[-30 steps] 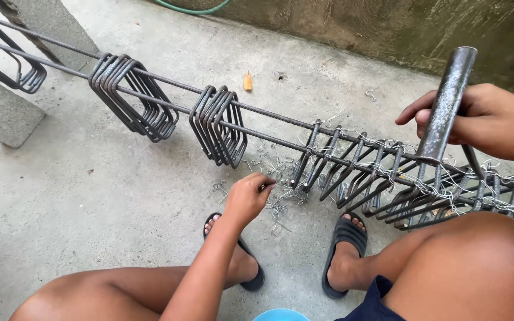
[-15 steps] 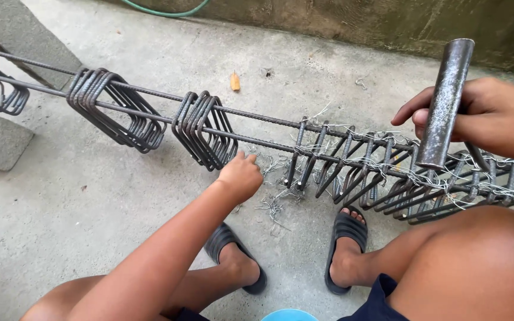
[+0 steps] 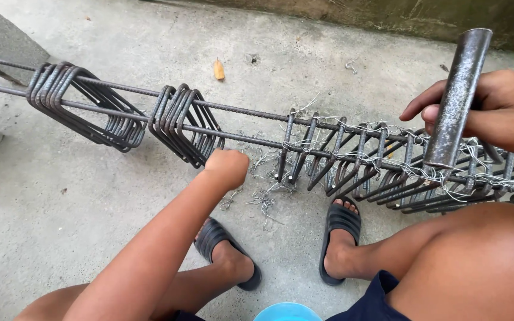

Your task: The person sits on a concrete floor and uses a metal twisting tool to bind a rebar cage with wire. They pick up wire pieces, wrap them around the rebar intersections, and twist them tight to secure the structure.

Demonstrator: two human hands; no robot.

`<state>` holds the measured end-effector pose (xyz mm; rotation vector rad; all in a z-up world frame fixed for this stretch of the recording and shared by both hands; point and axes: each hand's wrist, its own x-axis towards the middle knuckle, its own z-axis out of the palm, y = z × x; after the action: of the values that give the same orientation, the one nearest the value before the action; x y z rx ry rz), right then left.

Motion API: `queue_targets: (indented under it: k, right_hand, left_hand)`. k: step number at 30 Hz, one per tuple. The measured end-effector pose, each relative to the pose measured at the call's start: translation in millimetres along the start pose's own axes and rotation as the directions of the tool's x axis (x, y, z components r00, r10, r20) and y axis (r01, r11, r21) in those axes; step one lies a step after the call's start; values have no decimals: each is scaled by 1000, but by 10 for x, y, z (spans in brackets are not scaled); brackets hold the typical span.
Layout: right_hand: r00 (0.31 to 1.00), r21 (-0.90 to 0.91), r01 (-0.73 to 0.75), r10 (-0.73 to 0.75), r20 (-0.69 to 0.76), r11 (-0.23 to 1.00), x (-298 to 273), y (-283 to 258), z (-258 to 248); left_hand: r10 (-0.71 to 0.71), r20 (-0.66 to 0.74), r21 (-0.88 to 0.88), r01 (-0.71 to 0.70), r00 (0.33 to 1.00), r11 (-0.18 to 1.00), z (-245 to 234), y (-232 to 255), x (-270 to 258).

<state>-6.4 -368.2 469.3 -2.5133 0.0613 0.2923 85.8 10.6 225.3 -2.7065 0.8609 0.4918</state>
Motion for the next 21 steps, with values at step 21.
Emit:
queue_targets:
  k: [21]
  right_hand:
    - [1000,127,24,-24,0,992,51,0,115]
  left_hand:
    - [-46,87,-604,89,995,792,232,-187,-396]
